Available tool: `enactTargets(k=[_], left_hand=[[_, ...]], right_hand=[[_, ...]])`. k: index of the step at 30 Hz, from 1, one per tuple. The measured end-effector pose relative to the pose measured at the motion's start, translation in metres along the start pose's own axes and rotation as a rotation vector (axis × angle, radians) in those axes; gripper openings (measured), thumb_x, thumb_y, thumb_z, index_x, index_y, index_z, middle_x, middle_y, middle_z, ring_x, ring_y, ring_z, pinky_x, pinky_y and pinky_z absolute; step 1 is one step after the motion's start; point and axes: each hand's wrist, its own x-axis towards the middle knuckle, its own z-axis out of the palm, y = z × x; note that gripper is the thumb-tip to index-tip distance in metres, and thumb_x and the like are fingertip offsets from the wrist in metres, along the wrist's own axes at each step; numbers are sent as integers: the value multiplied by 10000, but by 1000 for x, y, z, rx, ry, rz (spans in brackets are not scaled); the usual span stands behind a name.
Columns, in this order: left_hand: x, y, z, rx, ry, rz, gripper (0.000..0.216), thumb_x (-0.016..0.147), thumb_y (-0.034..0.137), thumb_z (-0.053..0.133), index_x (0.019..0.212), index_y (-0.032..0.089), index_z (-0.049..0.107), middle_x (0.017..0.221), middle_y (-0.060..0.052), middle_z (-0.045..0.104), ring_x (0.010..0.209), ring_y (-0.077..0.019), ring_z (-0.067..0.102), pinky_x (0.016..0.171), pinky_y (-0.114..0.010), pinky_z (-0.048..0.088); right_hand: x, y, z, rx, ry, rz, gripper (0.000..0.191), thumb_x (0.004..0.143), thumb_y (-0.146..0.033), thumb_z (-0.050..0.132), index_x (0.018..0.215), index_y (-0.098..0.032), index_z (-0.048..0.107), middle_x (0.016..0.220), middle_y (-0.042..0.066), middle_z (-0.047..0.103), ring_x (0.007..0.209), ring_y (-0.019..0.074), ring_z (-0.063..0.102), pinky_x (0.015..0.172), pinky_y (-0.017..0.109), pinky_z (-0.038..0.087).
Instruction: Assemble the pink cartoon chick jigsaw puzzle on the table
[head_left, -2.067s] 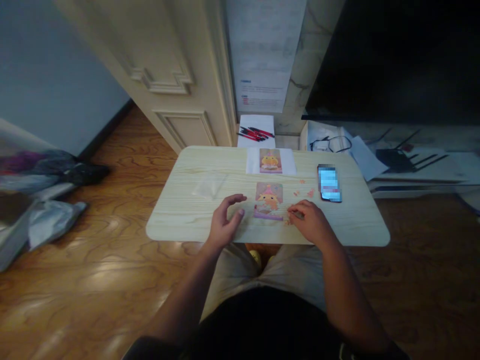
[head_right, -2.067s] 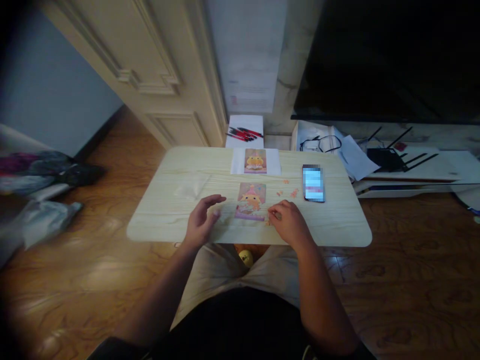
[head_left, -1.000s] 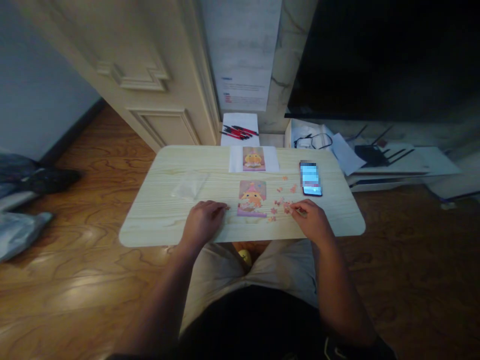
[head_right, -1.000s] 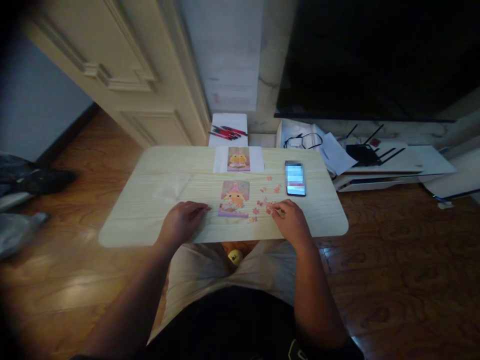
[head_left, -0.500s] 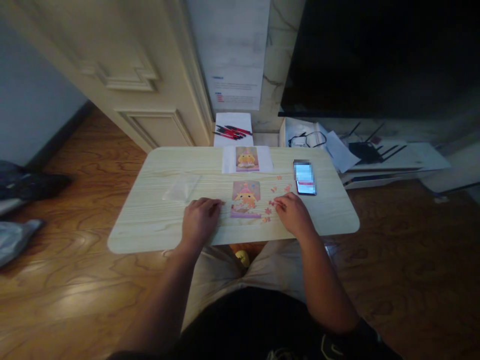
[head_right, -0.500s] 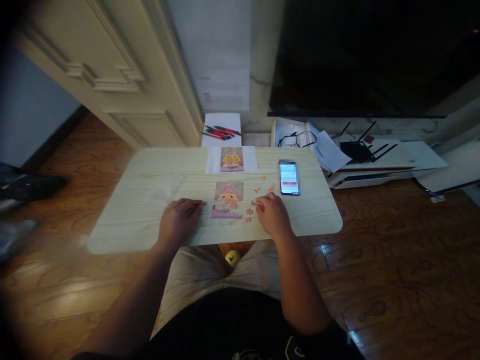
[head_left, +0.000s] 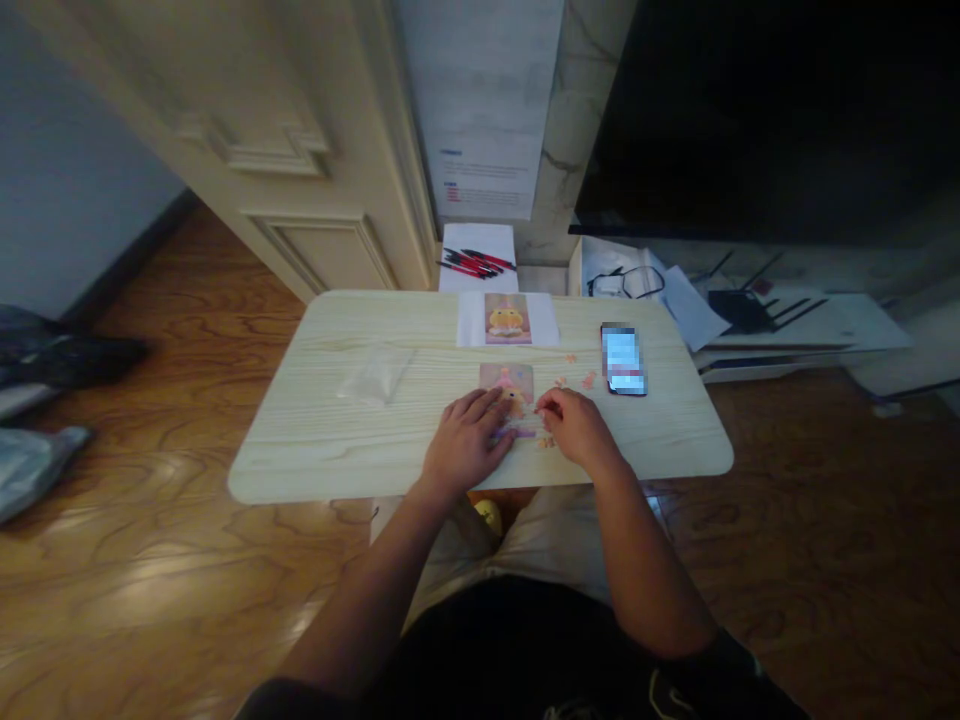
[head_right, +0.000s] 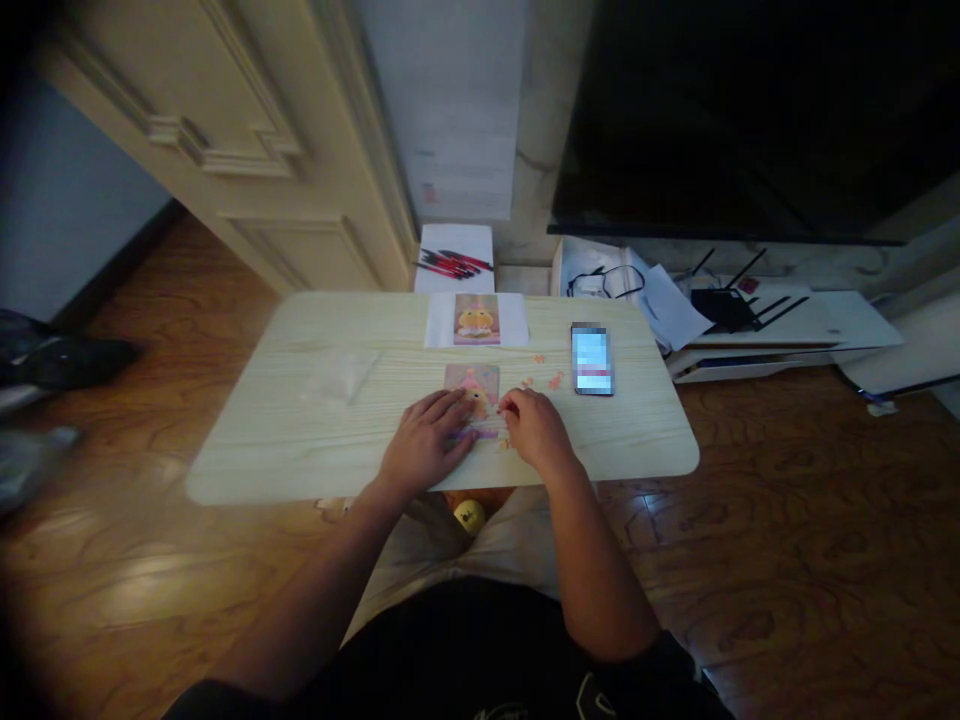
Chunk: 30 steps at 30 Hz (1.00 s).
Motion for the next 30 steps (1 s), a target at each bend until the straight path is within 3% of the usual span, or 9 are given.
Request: enactTargets(k=[13,21,25,30], left_hand=[[-1,-1,0,12,3,-2,353,983,417,595,1305,305,688,1482,-58,601,1359,-335,515,1107,-559,439],[-1,1,-1,5,-4,-13,386,998,444,563,1346,307,661,1501,-51,586,1359,-338,512,1110,-556,429],[0,2,-3,28,-41,33,426,1010,406,546,1431,356,593,1551,-23,542,1410,-345,475,1154,-593,367],[0,1,-2,9,-68,67,412,1020,387,528,1427,388,595,1496,9,598,1420,-343,475,1173,-621,320]], right_hand=[[25,-10,12,-90,-39,41,153,903,-149,670,936,-236,791,962,66,764,925,223,688,868,331,505],[18,-6,8,-73,36,50,60,916,-205,693,927,-206,752,926,58,720,850,190,661,804,303,510],[13,-5,6,-123,27,8,59,910,-193,702,914,-218,755,919,61,709,903,205,658,870,321,506],[11,-9,9,-137,27,0,92,907,-148,666,909,-214,731,945,65,695,942,210,654,912,331,499]])
